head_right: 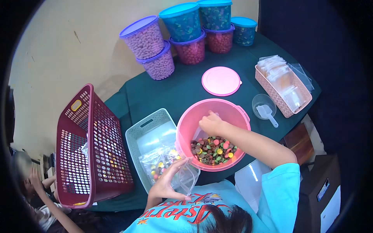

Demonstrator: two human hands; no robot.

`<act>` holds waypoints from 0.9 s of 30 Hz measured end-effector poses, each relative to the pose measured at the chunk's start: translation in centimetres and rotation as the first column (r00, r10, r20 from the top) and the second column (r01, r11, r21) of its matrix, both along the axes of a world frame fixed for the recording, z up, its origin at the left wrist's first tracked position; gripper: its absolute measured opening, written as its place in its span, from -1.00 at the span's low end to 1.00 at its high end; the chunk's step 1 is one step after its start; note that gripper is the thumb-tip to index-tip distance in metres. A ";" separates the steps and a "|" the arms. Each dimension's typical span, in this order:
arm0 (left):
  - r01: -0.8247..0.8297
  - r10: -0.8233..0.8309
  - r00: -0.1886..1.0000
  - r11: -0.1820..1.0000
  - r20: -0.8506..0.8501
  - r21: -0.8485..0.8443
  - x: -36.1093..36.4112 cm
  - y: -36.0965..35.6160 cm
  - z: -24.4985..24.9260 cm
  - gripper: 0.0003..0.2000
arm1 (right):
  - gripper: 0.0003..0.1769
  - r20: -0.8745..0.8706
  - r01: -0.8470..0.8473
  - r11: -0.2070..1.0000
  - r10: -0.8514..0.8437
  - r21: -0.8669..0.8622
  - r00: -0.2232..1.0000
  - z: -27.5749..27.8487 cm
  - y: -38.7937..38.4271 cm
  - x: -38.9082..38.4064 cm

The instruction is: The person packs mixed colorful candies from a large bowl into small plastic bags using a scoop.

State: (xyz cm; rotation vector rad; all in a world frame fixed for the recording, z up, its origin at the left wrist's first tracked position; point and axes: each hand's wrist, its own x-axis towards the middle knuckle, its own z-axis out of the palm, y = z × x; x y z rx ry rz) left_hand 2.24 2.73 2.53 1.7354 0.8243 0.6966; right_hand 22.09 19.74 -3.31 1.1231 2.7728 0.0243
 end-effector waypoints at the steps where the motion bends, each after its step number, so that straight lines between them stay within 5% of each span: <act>1: -0.009 0.009 1.000 1.000 -0.006 -0.002 0.1 -0.2 -0.1 0.02 | -0.90 0.038 0.003 0.997 0.000 -0.081 0.999 0.8 -0.2 -0.4; 12: -0.100 0.100 0.995 0.995 0.004 0.006 0.6 -0.9 -1.0 0.03 | -0.73 0.018 0.053 0.895 -0.050 -0.442 0.999 2.3 0.5 0.6; 17: -0.106 0.107 0.994 0.994 0.028 -0.025 0.5 -0.7 -0.7 0.03 | -0.74 0.132 0.123 0.721 -0.044 -0.682 0.990 2.9 -0.3 0.4; 23: -0.105 0.105 0.994 0.994 0.025 -0.014 0.4 -0.4 -0.9 0.01 | -0.77 0.212 0.210 0.626 -0.073 -0.751 0.975 3.8 0.3 0.4; 27: -0.147 0.143 0.987 0.988 0.080 0.055 0.7 -0.1 -1.6 -0.05 | -0.75 0.122 0.124 0.733 -0.056 -0.669 0.991 4.2 0.1 0.7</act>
